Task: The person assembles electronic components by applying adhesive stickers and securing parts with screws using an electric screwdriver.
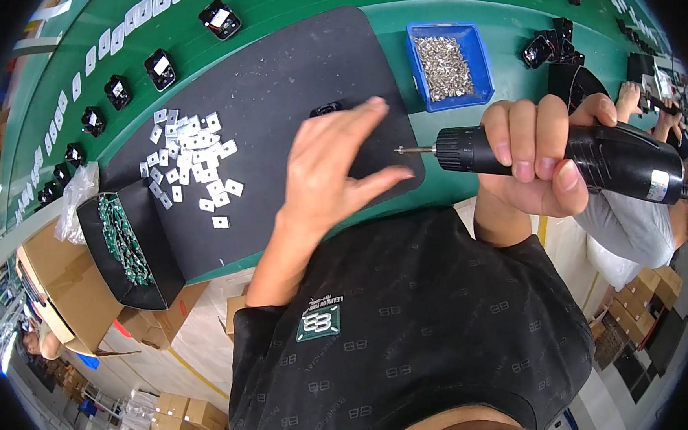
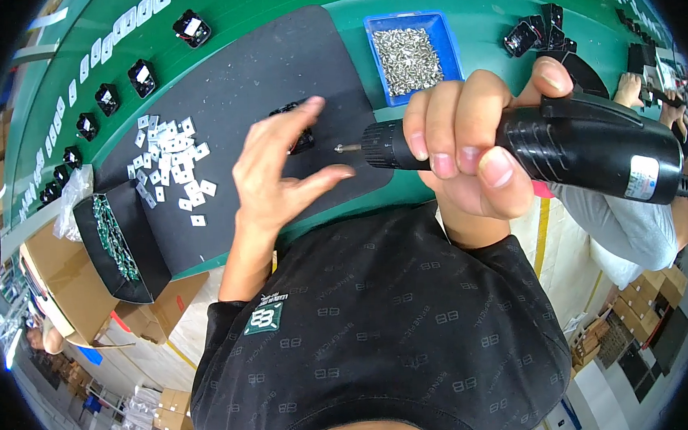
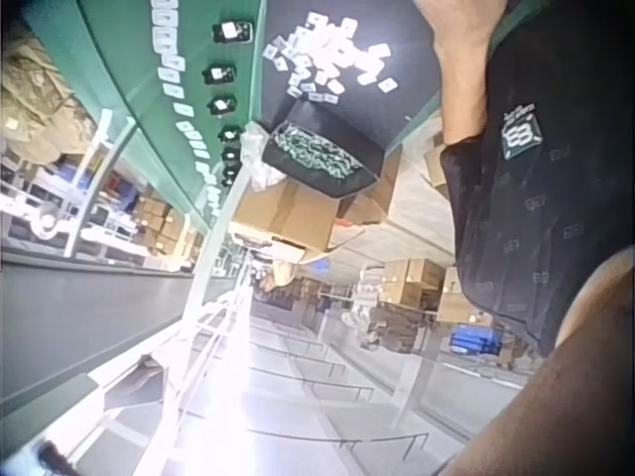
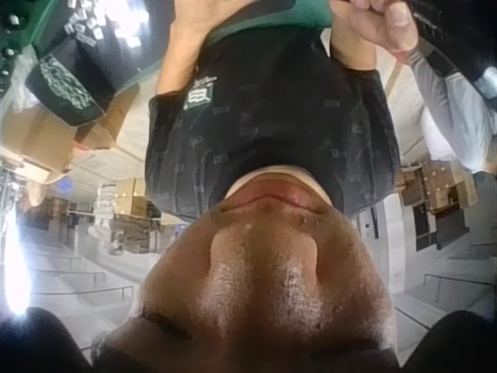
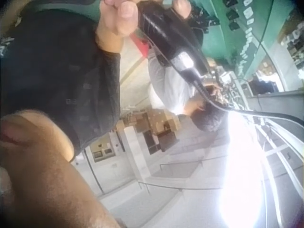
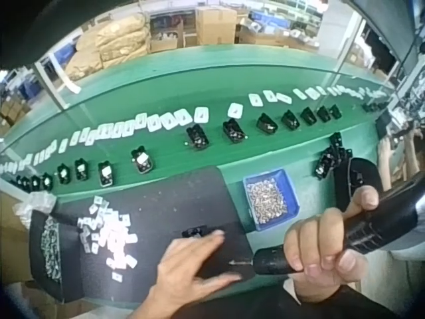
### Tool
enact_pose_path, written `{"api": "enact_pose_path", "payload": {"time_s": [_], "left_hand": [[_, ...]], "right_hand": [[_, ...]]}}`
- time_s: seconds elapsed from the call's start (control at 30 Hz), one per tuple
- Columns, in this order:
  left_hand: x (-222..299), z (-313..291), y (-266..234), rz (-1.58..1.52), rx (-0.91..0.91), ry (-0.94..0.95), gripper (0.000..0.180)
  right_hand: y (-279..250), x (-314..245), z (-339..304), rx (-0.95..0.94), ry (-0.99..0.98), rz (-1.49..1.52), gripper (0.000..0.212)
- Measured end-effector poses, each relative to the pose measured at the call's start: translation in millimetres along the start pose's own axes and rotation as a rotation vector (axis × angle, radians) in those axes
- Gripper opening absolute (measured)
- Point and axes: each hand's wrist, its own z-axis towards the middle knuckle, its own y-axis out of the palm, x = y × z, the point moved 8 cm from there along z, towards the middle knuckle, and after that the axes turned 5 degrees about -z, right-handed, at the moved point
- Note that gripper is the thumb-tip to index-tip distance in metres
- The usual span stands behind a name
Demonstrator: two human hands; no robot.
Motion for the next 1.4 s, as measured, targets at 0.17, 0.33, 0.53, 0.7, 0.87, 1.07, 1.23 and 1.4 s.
{"api": "enact_pose_path", "payload": {"time_s": [0.17,0.33,0.53,0.7,0.87,1.07,1.23,1.4], "left_hand": [[-57,-35,-17,0.273,-0.192,-0.231,0.101],[-79,-47,-1,0.276,-0.213,-0.279,0.091],[-79,-42,-1,0.235,-0.136,-0.332,0.075],[-80,-42,-1,0.214,-0.118,-0.319,0.073],[-80,-41,-1,0.208,-0.107,-0.313,0.072],[-82,-42,-2,0.185,-0.102,-0.324,0.072],[-80,-38,-4,0.199,-0.115,-0.287,0.070],[-78,-35,-3,0.205,-0.124,-0.294,0.070]], "right_hand": [[-4,25,-4,0.082,0.046,-0.120,0.062],[0,72,-2,0.118,0.016,-0.141,0.054],[0,106,-6,0.023,-0.007,-0.271,0.050],[0,111,-6,0.029,-0.007,-0.263,0.048],[1,112,-6,0.009,-0.018,-0.288,0.048],[4,119,-8,-0.069,0.019,-0.256,0.042],[10,125,-9,-0.095,0.107,-0.304,0.039],[7,122,-12,-0.115,0.039,-0.348,0.044]]}}
